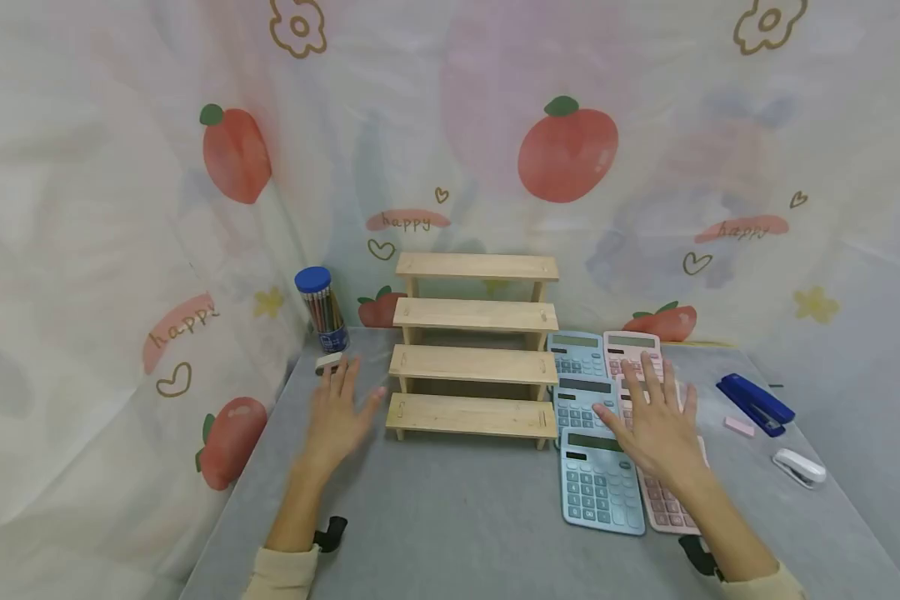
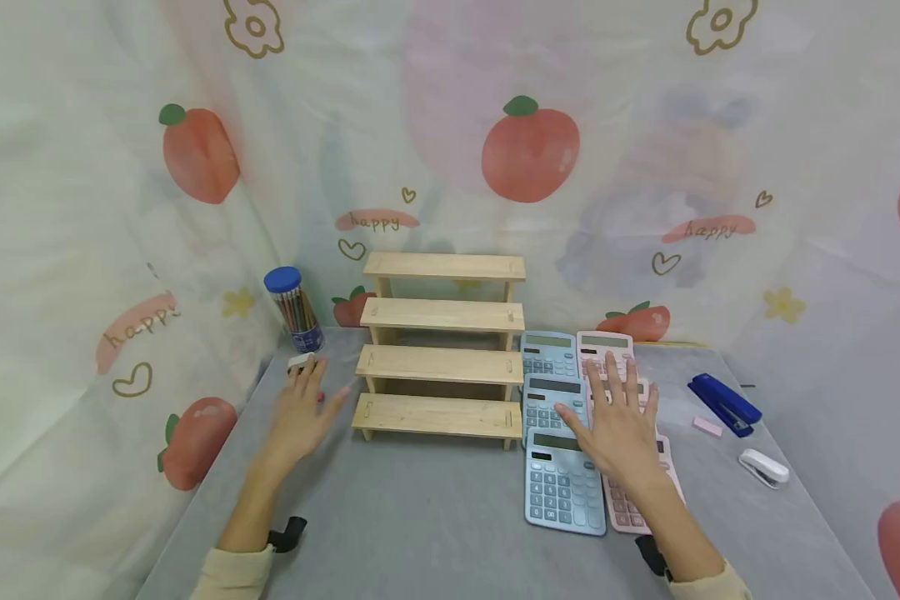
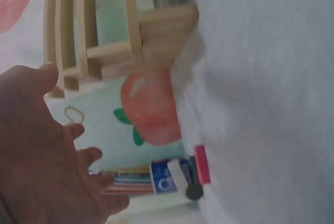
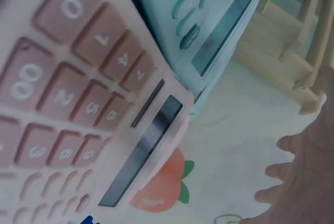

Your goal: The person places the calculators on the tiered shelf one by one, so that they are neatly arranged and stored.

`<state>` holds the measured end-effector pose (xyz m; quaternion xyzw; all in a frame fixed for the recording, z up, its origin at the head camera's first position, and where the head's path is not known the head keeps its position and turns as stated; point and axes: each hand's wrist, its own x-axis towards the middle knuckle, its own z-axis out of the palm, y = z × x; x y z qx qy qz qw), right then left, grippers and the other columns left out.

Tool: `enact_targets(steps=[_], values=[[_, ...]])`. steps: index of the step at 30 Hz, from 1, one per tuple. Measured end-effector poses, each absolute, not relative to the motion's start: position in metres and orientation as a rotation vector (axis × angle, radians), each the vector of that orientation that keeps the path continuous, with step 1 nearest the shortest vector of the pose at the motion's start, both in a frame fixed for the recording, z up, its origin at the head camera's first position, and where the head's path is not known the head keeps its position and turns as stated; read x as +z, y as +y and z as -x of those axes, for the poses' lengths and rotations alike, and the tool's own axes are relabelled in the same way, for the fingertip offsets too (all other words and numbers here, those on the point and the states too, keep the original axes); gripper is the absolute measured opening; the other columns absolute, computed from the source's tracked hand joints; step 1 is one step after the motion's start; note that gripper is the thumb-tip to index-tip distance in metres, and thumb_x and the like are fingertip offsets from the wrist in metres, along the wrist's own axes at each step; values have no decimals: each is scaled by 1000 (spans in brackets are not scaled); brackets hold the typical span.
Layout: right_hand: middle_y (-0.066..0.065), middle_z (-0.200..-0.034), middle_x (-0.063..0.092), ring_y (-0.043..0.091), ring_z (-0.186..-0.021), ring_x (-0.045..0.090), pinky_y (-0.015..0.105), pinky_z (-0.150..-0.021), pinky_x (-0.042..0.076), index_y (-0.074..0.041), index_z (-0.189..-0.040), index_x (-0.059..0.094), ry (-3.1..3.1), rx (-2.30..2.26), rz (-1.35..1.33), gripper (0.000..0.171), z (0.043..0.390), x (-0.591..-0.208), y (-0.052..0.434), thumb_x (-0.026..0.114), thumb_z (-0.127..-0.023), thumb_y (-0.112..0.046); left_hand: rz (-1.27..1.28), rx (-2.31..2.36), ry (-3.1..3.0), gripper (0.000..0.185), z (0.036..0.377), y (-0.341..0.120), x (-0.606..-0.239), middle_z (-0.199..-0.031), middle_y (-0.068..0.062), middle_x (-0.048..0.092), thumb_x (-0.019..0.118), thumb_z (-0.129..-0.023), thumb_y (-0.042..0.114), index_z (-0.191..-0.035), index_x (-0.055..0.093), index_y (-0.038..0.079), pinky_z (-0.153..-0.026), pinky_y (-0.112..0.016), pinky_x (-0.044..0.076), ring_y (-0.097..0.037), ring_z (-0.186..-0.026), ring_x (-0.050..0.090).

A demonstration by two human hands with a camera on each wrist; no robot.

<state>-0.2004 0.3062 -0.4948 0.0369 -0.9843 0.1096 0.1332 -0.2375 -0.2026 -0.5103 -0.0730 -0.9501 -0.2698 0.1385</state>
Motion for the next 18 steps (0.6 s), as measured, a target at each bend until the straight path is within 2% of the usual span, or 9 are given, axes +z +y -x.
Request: enact_targets(steps=[5,12,15,18], values=[[21,-173,-9,41,-156,-22,73,-114,-23,-12,-168,9,-2849,341,-72,98,182,-493,315,51,-100,-68,221,-981,-2706,82,237,-189,-512,-170,-26,18,52,-106,53,-166,21,7,-118,-77,16,-51,-156,8],[27,-171,-10,49,-154,-21,77,-111,-20,-7,-167,10,-2896,407,-11,96,151,-500,329,54,-101,-62,103,-1461,-2592,86,236,-169,-513,-174,-16,10,53,-106,54,-169,4,23,-124,-66,17,-41,-158,13],[31,-170,-6,50,-153,-22,77,-111,-21,-4,-166,12,-2917,401,14,97,138,-509,337,55,-101,-61,68,-1598,-2475,82,237,-160,-516,-173,-19,15,53,-108,46,-169,5,17,-126,-61,19,-41,-157,19],[34,-168,-2,54,-152,-20,80,-111,-18,-2,-165,14,-2943,402,37,100,125,-517,343,58,-100,-62,9,-1760,-2353,76,237,-152,-519,-169,-25,21,52,-110,33,-167,8,7,-125,-59,23,-45,-154,26]])
